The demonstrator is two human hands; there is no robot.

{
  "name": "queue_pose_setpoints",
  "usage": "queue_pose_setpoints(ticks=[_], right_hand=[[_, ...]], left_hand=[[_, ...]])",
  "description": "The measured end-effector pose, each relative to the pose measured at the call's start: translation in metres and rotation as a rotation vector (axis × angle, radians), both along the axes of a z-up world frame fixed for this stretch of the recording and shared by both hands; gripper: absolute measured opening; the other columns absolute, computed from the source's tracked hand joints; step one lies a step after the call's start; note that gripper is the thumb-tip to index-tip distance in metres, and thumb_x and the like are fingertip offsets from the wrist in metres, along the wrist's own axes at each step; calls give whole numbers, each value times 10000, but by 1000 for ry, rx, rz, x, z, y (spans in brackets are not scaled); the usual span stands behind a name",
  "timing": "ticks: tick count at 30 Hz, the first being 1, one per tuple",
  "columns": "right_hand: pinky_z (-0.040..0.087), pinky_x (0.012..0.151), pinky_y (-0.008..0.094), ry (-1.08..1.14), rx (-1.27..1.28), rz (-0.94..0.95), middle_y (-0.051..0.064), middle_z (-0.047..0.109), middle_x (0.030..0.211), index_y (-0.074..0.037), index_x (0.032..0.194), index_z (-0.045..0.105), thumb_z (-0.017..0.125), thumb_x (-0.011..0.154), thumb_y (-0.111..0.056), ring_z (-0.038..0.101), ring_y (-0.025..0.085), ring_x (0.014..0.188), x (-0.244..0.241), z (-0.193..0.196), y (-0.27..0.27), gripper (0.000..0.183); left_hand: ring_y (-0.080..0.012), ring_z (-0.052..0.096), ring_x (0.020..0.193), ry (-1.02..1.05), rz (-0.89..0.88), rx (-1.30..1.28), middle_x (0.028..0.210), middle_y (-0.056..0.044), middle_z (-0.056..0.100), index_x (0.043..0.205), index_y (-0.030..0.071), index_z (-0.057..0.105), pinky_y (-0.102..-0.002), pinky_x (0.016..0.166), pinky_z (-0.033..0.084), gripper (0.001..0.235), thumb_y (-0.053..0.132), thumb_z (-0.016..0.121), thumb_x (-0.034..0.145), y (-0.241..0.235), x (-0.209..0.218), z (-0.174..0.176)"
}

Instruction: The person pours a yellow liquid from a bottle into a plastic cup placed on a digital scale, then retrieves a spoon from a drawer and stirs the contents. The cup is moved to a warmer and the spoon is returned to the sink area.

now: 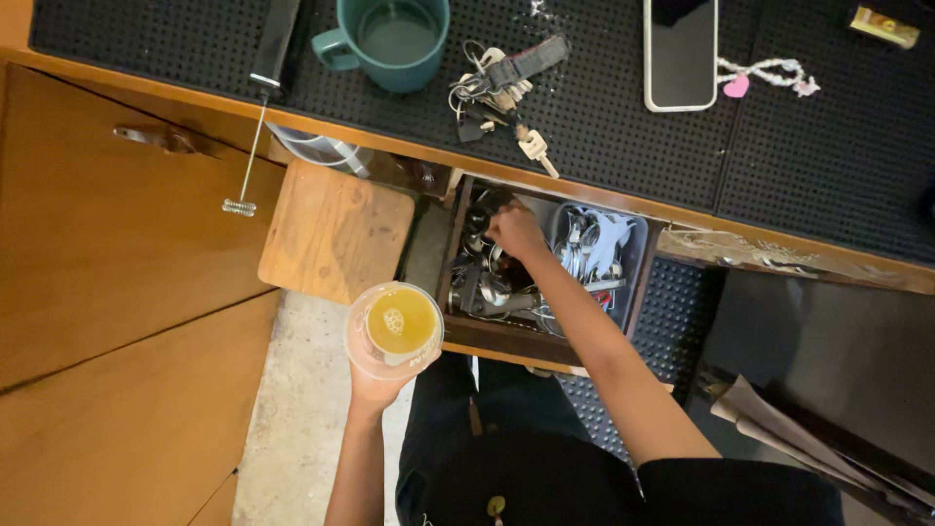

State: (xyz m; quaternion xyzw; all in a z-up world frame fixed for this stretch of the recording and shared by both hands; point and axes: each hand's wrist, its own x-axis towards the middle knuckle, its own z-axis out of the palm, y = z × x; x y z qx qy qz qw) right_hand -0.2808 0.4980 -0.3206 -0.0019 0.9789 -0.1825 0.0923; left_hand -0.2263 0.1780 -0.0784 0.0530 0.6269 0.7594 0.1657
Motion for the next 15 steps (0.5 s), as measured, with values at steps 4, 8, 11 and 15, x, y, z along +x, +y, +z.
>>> queue_pose_setpoints(ticks=[4,8,11,15], right_hand=[[523,863,504,-128,-136,-63,154,694,1079,-88,1208,647,766,856,-301,672,363,980,12,-15,-22,429],[380,1119,571,97,123,6,146,699,1127,-101,1268,525,681,810,-162,720,330,957,23,-41,-43,487],[298,1167,639,82,218,-54,126,689,1085,-131,1209,525,623,899,-138,725,312,818,27,-57,-60,325],[309,1195,620,127,308,-144,91,661,1006,-128,1217,556,563,932,-68,713,272,814,27,-61,-74,292]], left_hand=[[-192,670,1146,-5,2,10,1256,-90,670,1389,21,522,-376,1011,563,850,8,936,647,1,-3,-2],[-184,666,1143,-15,5,8,1255,-84,667,1390,20,518,-372,1011,559,859,10,932,637,5,-7,3],[-186,652,1145,-18,-14,-22,1253,-87,659,1405,14,504,-371,1017,548,898,2,929,614,9,-10,8],[-194,632,1186,68,-26,-47,1298,-94,623,1428,14,465,-371,1047,528,939,4,925,610,13,-13,9]])
